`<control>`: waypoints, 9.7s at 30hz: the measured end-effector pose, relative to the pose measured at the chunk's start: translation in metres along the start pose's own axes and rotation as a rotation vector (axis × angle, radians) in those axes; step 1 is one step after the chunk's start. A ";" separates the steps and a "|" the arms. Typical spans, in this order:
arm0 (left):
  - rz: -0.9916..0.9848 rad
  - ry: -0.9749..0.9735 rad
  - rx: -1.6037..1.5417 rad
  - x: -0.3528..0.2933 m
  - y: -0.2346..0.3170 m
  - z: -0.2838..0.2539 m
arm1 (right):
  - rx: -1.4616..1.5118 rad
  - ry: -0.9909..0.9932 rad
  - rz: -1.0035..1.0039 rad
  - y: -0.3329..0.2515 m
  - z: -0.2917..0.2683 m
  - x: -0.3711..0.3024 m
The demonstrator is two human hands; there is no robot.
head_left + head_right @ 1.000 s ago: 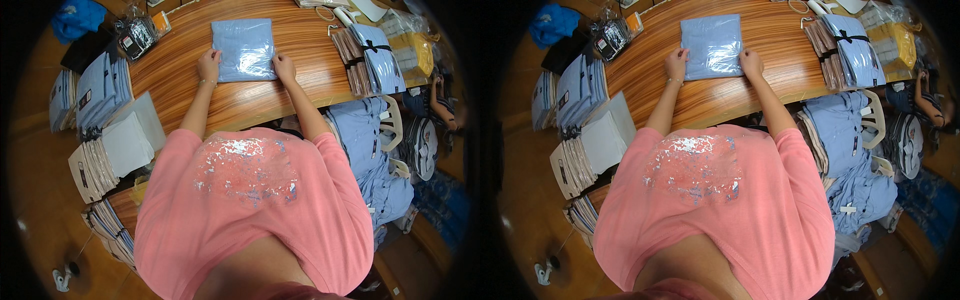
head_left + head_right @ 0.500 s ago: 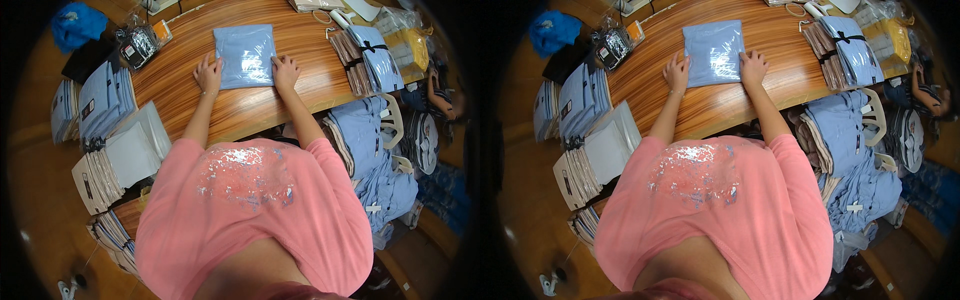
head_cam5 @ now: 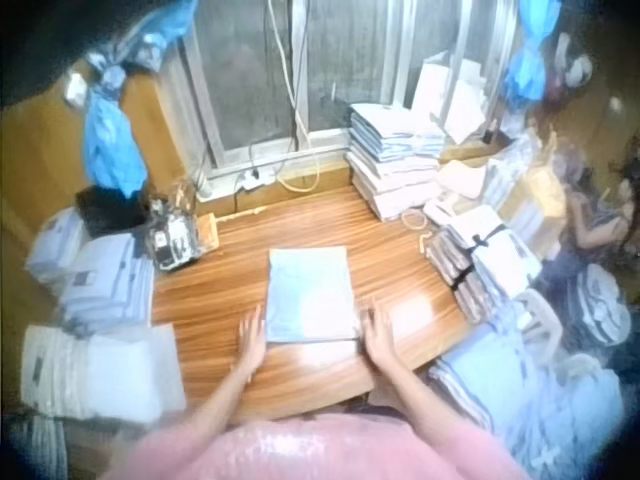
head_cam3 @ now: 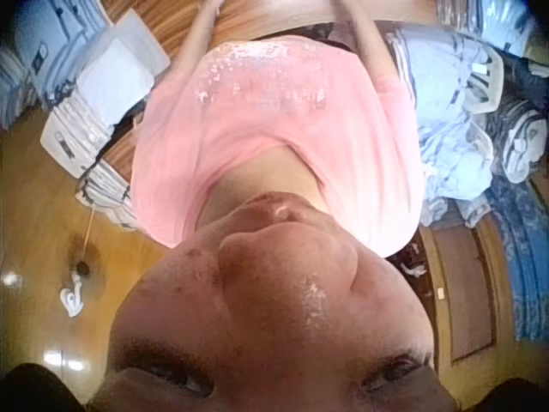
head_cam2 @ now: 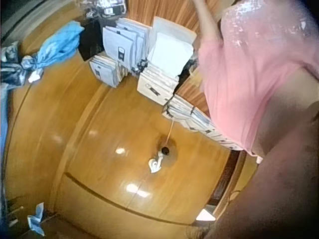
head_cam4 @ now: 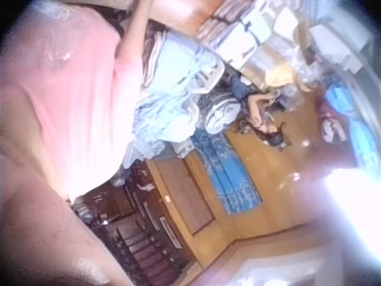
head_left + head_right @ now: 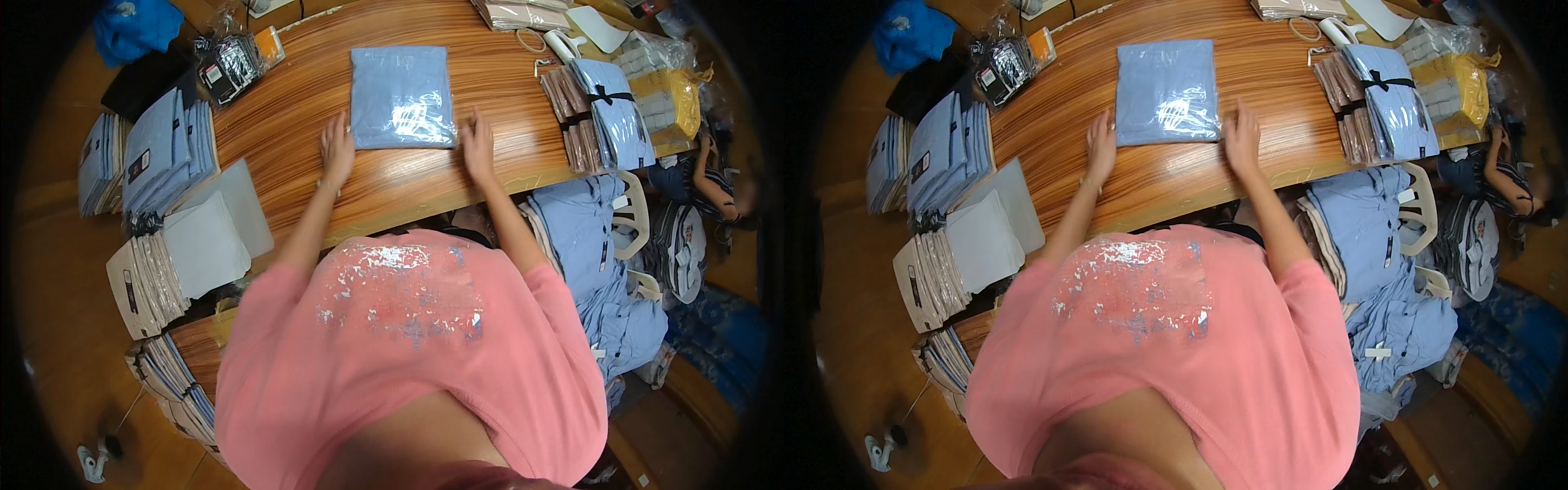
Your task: The person folds a blue shirt over a cardboard insert, places it inside a clear plastic bag, seals the bag, and applies a black strap around the package.
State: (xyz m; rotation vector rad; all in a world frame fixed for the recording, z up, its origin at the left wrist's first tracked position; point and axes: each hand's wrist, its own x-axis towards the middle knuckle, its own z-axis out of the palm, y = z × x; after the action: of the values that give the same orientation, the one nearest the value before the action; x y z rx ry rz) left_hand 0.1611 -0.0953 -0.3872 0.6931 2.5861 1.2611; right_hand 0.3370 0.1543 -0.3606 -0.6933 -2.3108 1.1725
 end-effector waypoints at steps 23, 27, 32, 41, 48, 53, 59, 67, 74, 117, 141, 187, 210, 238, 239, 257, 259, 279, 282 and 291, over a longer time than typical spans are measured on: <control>0.137 0.303 0.336 0.153 0.102 -0.015 | -0.308 -0.031 -0.380 -0.058 0.016 0.211; 0.112 0.361 0.202 0.141 0.128 0.061 | -0.232 0.169 -0.233 -0.070 0.089 0.169; 0.032 0.338 0.369 0.140 0.098 0.082 | -0.315 0.069 -0.169 -0.053 0.119 0.161; 0.022 0.314 0.370 0.148 0.098 0.081 | -0.376 0.026 -0.156 -0.048 0.126 0.166; 0.041 0.338 0.352 0.147 0.097 0.086 | -0.389 0.039 -0.129 -0.046 0.122 0.166; 0.079 0.300 0.327 0.148 0.087 0.093 | -0.354 0.071 -0.123 -0.036 0.130 0.161; 0.152 0.226 0.012 0.153 0.078 0.074 | -0.229 0.022 -0.046 -0.046 0.116 0.169; 0.327 -0.133 0.510 -0.020 0.102 0.063 | -0.500 -0.202 -0.332 -0.015 0.029 0.045; 0.299 -0.125 0.552 -0.047 0.102 0.073 | -0.420 -0.186 -0.284 -0.015 0.017 0.014; 0.060 -0.459 -0.249 -0.066 0.287 0.154 | -0.049 0.411 -0.059 0.065 -0.473 0.097; -0.499 0.418 0.192 -0.272 0.072 -0.050 | -0.510 -0.561 -0.866 -0.018 0.037 0.009; -0.767 1.117 -0.520 -0.294 -0.035 0.071 | -0.463 -0.671 -0.832 -0.032 0.035 0.000; -0.282 0.118 -0.018 -0.186 0.220 -0.096 | 0.591 -1.500 0.110 -0.171 -0.039 0.010; -0.586 -0.757 -0.225 -0.021 0.008 -0.088 | -0.532 -0.797 0.335 0.055 -0.084 0.102; -0.644 -0.740 -0.283 -0.030 0.010 -0.096 | -0.470 -0.772 0.314 0.054 -0.090 0.100; -0.703 -0.793 -0.177 -0.123 -0.032 -0.165 | -0.889 0.024 -0.171 0.065 -0.071 0.157; -0.726 -0.754 -0.303 -0.131 -0.030 -0.168 | -0.770 0.181 -0.098 0.075 -0.073 0.154; -0.277 -0.550 -0.374 -0.117 -0.033 -0.189 | -0.450 -0.118 -0.276 0.078 -0.048 0.186; -0.267 -0.580 -0.249 -0.113 -0.024 -0.199 | 0.183 -0.026 -0.104 0.015 -0.028 0.137; -0.252 -0.487 -0.402 -0.102 -0.023 -0.194 | 0.779 -1.239 0.595 -0.161 0.112 -0.080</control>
State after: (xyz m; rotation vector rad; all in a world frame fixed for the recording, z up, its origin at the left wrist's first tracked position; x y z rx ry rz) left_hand 0.1738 -0.2921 -0.2881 0.4968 1.8884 1.2818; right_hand 0.2948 -0.0445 -0.3006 -0.3441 -2.0284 3.2186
